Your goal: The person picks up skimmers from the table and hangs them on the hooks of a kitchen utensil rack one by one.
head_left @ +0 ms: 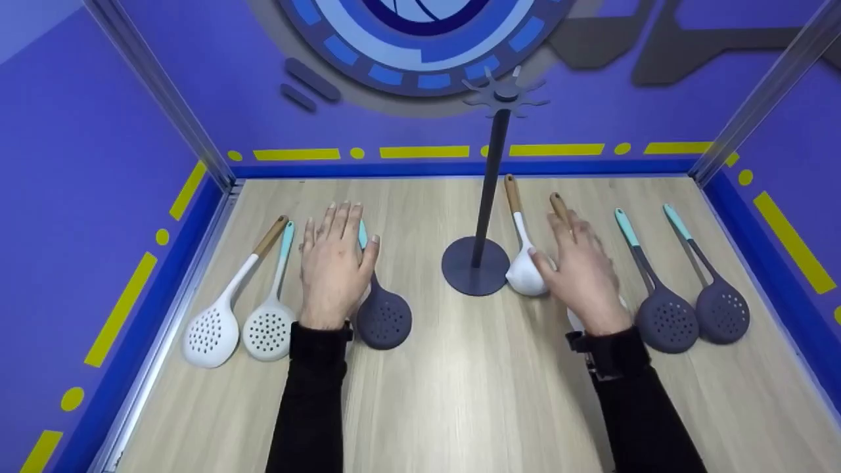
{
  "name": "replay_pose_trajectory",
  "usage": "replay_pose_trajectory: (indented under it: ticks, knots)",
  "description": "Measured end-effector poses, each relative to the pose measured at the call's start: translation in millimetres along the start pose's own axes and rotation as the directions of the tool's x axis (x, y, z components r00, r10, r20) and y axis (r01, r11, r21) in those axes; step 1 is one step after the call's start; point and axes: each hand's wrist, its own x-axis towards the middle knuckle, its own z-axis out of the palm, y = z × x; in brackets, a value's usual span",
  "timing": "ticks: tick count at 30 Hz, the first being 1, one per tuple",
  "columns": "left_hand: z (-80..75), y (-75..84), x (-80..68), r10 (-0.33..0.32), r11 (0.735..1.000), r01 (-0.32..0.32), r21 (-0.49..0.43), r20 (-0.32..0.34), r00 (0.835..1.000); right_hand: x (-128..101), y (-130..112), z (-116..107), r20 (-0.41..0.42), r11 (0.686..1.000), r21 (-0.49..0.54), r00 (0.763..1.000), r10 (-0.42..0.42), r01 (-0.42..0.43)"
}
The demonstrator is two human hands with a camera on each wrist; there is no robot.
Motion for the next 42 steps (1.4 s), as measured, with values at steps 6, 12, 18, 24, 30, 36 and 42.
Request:
replay_pose_trajectory:
  ticks: [6,12,18,24,30,36,42]
  knots:
    - [1.4,-0.9,-0.6,0.014,1.000,-0.014,-0.011,-0.017,1.000,-3,-6,30,0.036,0.998,0.003,0.997,-0.067,0.067]
    - [2.6,-0.5,-1.7,0.019,1.000,-0.019,-0.005,-0.025,1.000,-5,-7,48,0.083,0.999,-0.014,0.995,-0.046,0.048]
    - [4.0,-0.4,-3.2,0.017,1.000,-0.017,-0.024,-0.028,0.999,-6,-9,59,0.113,0.999,-0.031,0.994,-0.011,0.014]
    - [2.4,1.1,-2.1,0.015,0.999,-0.016,-0.029,-0.033,0.999,-7,-10,66,0.066,0.999,-0.049,0.998,0.009,-0.006]
    - [0.2,1.8,-0.2,0.022,0.999,-0.023,-0.027,-0.040,0.999,-8,-9,68,0.010,0.999,-0.054,1.000,0.003,-0.002]
    - [-0.2,1.2,0.2,0.024,0.999,-0.025,-0.030,-0.037,0.999,-6,-4,68,0.020,0.999,-0.048,1.000,0.001,0.000]
    - [-0.1,0.9,1.7,0.020,0.999,-0.021,-0.031,-0.035,0.999,-2,0,64,0.007,0.998,-0.056,1.000,-0.002,0.003]
